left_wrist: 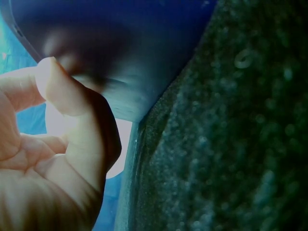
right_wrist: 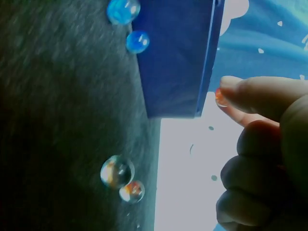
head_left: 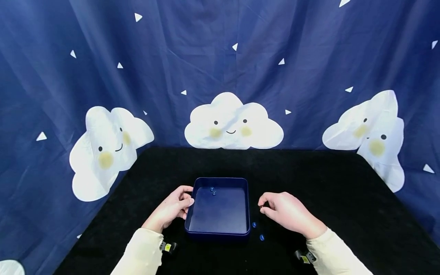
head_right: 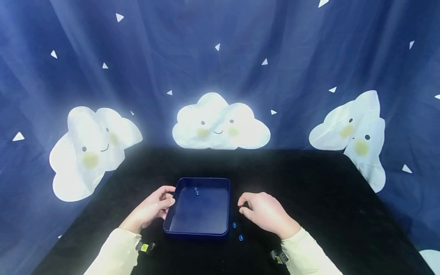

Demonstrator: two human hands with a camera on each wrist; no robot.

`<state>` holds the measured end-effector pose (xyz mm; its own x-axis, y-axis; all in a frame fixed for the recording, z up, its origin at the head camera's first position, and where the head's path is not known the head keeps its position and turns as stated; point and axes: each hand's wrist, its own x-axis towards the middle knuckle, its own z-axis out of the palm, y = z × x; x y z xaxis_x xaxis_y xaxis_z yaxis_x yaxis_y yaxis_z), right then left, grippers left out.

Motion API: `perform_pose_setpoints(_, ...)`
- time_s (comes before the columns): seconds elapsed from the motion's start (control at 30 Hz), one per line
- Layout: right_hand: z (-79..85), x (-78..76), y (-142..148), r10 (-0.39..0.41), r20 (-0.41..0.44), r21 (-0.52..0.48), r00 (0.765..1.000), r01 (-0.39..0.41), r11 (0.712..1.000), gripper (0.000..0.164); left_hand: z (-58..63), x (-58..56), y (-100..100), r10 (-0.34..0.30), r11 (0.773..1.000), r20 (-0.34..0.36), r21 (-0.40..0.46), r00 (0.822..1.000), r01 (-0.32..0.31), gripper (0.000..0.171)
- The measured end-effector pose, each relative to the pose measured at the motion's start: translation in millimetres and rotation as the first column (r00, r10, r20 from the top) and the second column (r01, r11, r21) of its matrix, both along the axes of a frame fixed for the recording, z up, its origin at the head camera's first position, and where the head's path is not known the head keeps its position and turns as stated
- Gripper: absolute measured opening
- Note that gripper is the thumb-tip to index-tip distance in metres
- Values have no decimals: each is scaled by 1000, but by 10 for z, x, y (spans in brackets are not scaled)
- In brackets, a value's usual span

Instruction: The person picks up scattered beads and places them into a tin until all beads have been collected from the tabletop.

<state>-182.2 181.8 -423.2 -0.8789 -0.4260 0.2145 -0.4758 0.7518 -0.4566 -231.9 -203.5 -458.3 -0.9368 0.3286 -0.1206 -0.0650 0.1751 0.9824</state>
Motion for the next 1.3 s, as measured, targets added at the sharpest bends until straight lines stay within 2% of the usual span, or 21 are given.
perform_pose_setpoints(0.17, 57, 0, -80, 11, -49, -17, 999, -12, 1000, 12, 25, 1, -4, -17, 1000, 12, 0, 1000, 17, 49)
perform_pose_setpoints(0.47, 165, -29, -208, 23, -102, -16, 995, -25, 1000, 12, 50, -3, -5, -11, 1000, 4, -8, 1000, 11, 48)
perform_pose_setpoints(0.93, 166, -78, -384, 56, -140, 1, 989, -56, 998, 14, 51, 2, -2, -5, 1000, 11, -4, 1000, 5, 48)
perform_pose_setpoints(1.3, 163, -75, -453, 62, -90, 19, 994, -60, 998, 14, 58, 7, 0, -6, 1000, 13, -5, 1000, 7, 47)
